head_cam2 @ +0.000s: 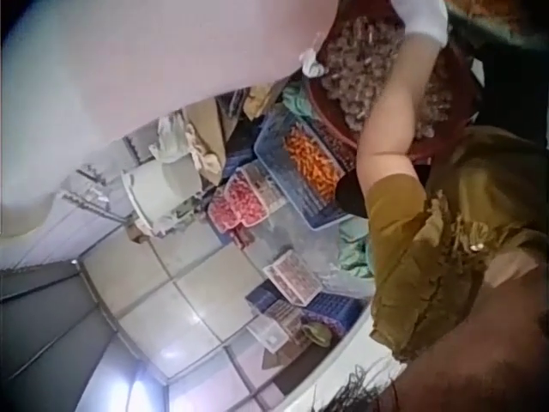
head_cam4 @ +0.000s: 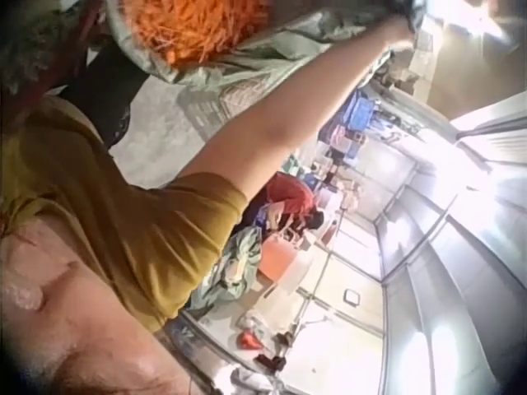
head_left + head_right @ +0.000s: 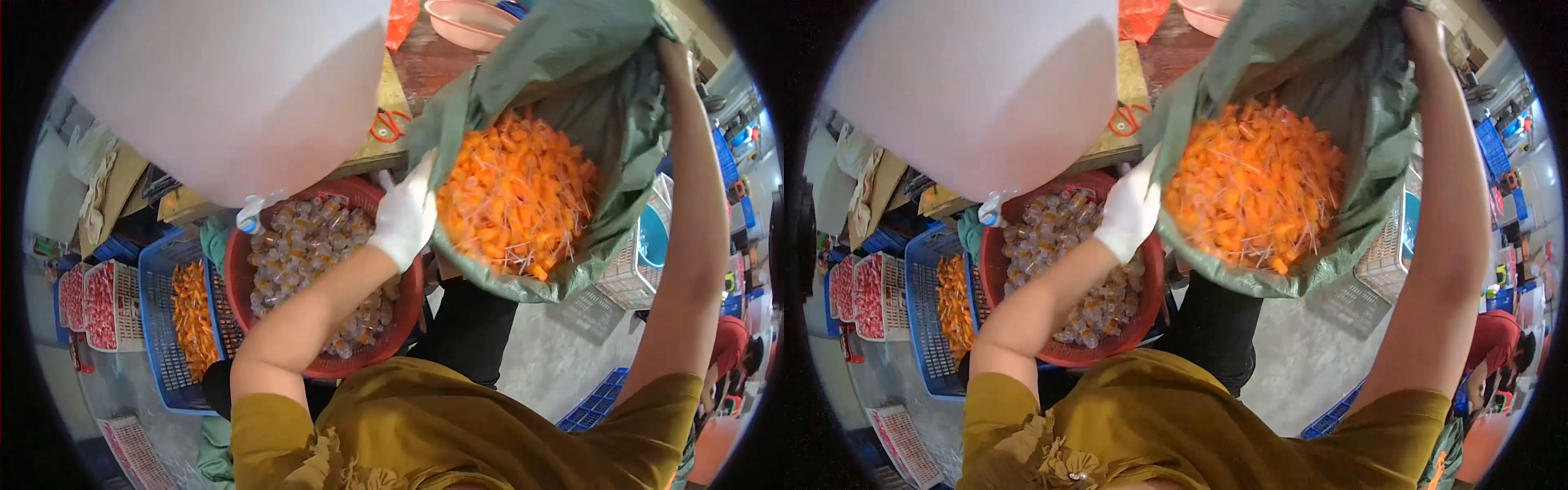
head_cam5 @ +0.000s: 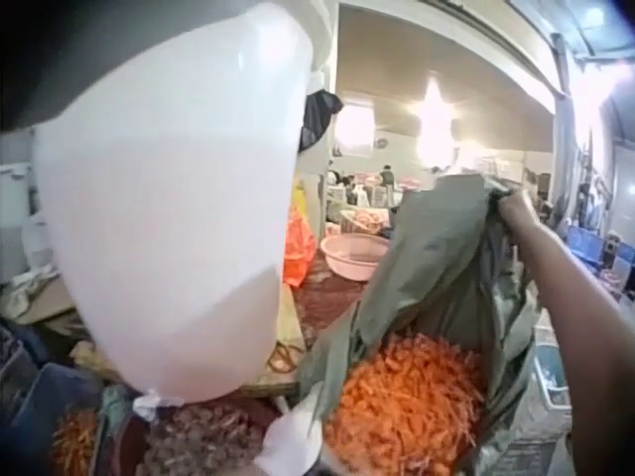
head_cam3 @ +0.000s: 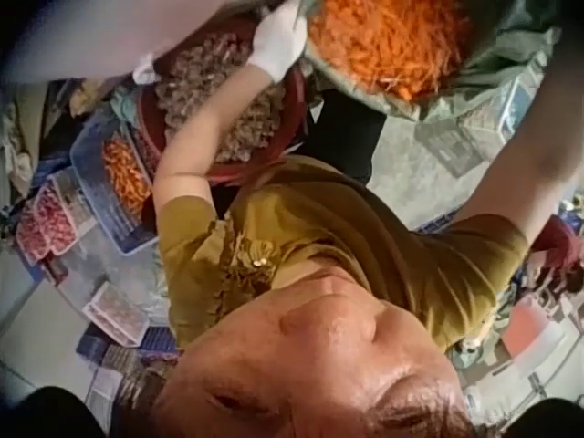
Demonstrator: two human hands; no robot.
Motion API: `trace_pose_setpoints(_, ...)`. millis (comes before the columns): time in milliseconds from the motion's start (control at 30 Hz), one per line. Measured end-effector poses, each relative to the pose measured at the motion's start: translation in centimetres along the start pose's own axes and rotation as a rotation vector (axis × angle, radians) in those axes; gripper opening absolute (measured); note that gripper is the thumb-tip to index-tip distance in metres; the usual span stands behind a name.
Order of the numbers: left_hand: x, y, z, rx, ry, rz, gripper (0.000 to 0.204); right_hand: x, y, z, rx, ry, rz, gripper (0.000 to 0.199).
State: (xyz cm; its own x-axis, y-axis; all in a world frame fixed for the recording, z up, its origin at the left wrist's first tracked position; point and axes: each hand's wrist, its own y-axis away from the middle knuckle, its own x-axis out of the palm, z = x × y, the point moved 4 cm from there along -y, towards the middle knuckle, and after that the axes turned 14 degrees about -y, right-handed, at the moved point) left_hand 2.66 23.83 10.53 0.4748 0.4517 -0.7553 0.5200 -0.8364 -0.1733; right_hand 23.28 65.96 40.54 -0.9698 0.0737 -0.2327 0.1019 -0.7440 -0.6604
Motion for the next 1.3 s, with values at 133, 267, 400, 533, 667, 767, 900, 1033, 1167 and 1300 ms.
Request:
trace_pose_setpoints(133,-2.8,-5.0,-2.3,0.102,0.043,-0.219,0.053,1.0,-2.0,1.2,0.059,-0.124,0.025,0.04)
trace_pose_setpoints(267,-5.2,-9.5,-2.2,0.063,-0.016,-0.174,0.05,2.5,-1.1,2.8,0.082,-0.172,0.127,0.039)
trace_pose_setpoints(400,-5.5,-11.7,0.5,0.003,-0.033,-0.136,0.052,3.5,0.4,3.1,0.126,-0.221,0.222,0.039)
trace_pose_setpoints(533,-4.3,-12.0,1.8,0.02,-0.104,-0.165,0.05,3.0,1.4,2.9,0.164,-0.266,0.281,0.039)
trace_pose_setpoints(667,-5.0,-10.6,0.8,-0.058,-0.225,-0.012,0.054,2.9,4.4,2.6,-0.095,-0.024,0.415,0.038)
trace_pose_setpoints(767,-6.8,-9.3,2.5,-0.088,-0.305,-0.041,0.056,4.6,9.0,5.0,-0.185,-0.168,0.492,0.038)
trace_pose_setpoints(900,-6.2,-8.8,-2.6,0.105,-0.485,-0.349,0.073,4.5,12.0,7.0,-0.066,-0.302,0.605,0.037)
trace_pose_setpoints(1033,-5.6,-10.5,-9.4,0.346,-0.369,-0.533,0.083,6.1,14.3,8.0,0.244,-0.5,0.792,0.034)
trace_pose_setpoints(1167,-6.6,-15.4,-12.3,0.254,-0.07,-0.339,0.07,4.5,13.8,6.3,0.327,-0.586,0.771,0.032)
trace_pose_setpoints(1300,-7.6,-20.9,-9.2,0.034,0.294,-0.262,0.053,0.8,12.4,1.7,0.271,-0.436,0.473,0.03)
